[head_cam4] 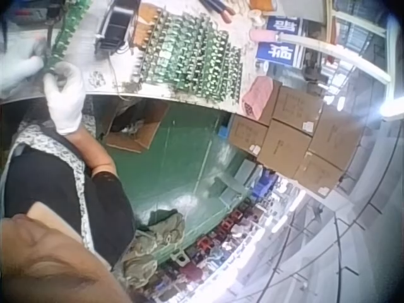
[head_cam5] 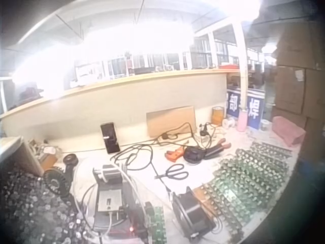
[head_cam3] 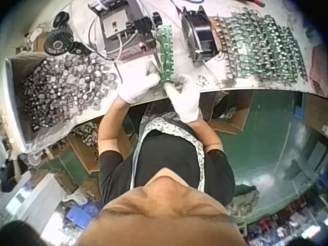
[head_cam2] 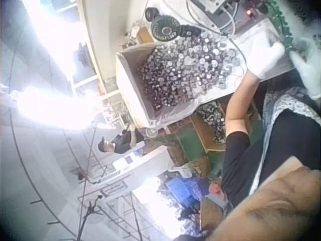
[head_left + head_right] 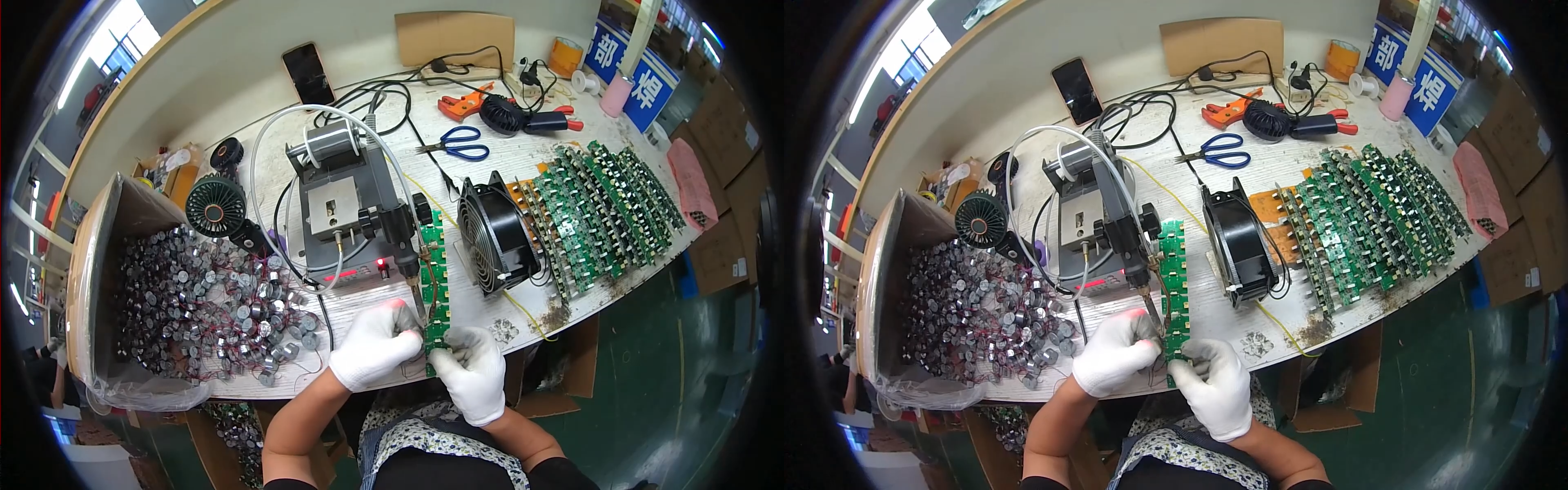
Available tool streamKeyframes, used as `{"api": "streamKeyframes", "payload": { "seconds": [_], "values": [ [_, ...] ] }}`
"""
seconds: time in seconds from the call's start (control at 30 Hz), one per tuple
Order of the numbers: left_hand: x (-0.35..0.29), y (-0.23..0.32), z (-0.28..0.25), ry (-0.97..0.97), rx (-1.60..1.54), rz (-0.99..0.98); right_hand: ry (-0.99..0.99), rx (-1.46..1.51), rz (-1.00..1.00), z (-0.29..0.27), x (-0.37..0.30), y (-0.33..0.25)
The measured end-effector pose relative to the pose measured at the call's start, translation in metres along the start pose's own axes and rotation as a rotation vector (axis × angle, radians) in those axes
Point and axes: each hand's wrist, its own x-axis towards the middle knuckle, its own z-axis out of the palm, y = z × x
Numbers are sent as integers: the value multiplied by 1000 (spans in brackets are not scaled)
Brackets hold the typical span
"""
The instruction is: The person attaches small motors to printed circuit boards at an assembly station, using an assembly fixture to hold the boards steady.
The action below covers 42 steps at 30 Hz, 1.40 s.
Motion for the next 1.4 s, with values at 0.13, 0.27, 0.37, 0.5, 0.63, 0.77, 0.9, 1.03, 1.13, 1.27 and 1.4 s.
{"api": "streamKeyframes", "payload": {
  "seconds": [0.13,0.27,0.37,0.5,0.63,0.77,0.9,1.03,1.13,1.27,1.4],
  "values": [
    [-2,2,1,-23,-39,-48,-24,-10,63,-3,0,0],
    [-3,-2,3,19,-22,21,-33,86,98,-6,1,-6],
    [-8,-13,3,11,-73,12,-132,47,146,-9,4,-10],
    [-18,-6,11,39,-164,-70,-319,191,77,-15,10,-6],
    [-26,-14,13,-9,-204,-62,-307,322,176,-15,6,-16],
    [-46,-16,12,273,24,297,-245,306,196,-13,0,-9],
    [-67,-14,-18,853,596,449,-259,207,202,-9,1,-14],
    [-73,-23,-43,1006,812,346,-277,124,170,-7,0,-15],
    [-71,-28,-52,822,1106,317,-277,104,164,-5,0,-15],
    [-64,-24,-55,674,1210,313,-286,119,161,-7,0,-13],
    [-56,-24,-53,654,1122,324,-277,103,160,-7,0,-14]
  ]
}}
